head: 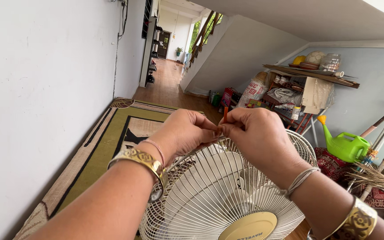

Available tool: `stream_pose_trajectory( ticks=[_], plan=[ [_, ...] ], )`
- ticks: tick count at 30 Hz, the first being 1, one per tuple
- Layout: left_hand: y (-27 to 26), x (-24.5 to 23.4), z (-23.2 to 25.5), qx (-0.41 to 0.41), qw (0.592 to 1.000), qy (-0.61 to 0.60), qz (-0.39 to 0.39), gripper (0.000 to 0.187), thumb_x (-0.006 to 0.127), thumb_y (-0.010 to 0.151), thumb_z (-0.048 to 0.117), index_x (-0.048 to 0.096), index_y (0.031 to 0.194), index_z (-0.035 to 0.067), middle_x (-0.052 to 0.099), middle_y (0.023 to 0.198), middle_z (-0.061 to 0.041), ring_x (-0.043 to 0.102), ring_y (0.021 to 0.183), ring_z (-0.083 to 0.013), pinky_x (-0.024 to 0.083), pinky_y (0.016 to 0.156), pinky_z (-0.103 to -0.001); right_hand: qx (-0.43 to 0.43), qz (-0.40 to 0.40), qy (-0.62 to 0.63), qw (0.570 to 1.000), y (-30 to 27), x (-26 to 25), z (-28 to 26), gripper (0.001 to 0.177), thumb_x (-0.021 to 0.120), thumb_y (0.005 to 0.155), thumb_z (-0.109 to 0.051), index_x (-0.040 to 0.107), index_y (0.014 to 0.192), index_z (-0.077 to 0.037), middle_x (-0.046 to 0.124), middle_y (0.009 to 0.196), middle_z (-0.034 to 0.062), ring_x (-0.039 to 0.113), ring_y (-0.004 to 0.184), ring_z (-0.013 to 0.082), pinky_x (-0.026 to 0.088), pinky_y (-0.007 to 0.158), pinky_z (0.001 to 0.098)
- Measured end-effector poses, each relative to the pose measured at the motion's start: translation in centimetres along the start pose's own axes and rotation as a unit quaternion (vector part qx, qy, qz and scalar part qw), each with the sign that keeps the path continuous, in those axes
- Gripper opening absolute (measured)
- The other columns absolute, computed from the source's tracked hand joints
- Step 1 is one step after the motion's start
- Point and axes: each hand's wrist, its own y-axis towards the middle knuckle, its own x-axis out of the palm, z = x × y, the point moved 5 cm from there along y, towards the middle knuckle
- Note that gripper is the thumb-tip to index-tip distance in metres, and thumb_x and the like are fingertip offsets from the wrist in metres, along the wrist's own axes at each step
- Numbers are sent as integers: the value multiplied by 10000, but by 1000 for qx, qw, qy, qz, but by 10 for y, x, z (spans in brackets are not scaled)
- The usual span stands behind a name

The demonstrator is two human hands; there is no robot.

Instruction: The person secures a table fan's front grille using orange zip ties, threading and tightening them at multiple points around the rim. The person then wipes the fan blades and grille with a cloth.

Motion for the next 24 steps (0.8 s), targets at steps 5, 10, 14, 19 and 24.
stream_pose_trajectory(
  ticks=[5, 10, 14, 19, 24],
  plan=[
    [-9, 4, 6, 48, 997, 42, 36, 160, 836, 768, 141, 804, 891, 44, 782, 815, -46, 653, 679, -82, 546, 639, -260, 8, -49, 46, 998, 11, -1, 11, 204, 757, 848, -237, 789, 928, -52, 758, 711, 96, 645, 610, 127, 540, 637, 308],
    [-18, 15, 17, -9, 981, 130, 143, 169, 855, 733, 181, 804, 841, 62, 786, 798, -64, 712, 695, -103, 566, 681, -261, 51, -90, 105, 989, 24, 6, 30, 200, 774, 847, -203, 825, 907, -19, 779, 785, 111, 625, 688, 106, 534, 669, 304],
    [-23, 21, 15, -50, 978, 54, 194, 85, 812, 755, 117, 808, 813, 55, 795, 768, -89, 730, 657, -129, 581, 639, -275, 49, -132, 216, 966, 35, 9, 36, 174, 728, 856, -109, 811, 957, 6, 813, 838, 80, 732, 759, 107, 600, 742, 264],
    [-13, 25, 11, -61, 973, -30, 219, 71, 807, 755, 38, 771, 812, 17, 764, 765, -77, 720, 673, -148, 578, 605, -277, 33, -139, 215, 966, 37, 4, 37, 186, 734, 851, -99, 816, 970, 17, 808, 845, 100, 723, 755, 109, 590, 739, 267],
    [-2, 33, 9, -53, 964, -185, 183, 58, 735, 777, -2, 718, 824, -31, 745, 754, -85, 734, 654, -151, 621, 593, -268, 17, -135, 153, 979, 37, 0, 37, 209, 772, 883, -179, 822, 986, -4, 810, 845, 103, 704, 749, 120, 575, 738, 288]
  ],
)
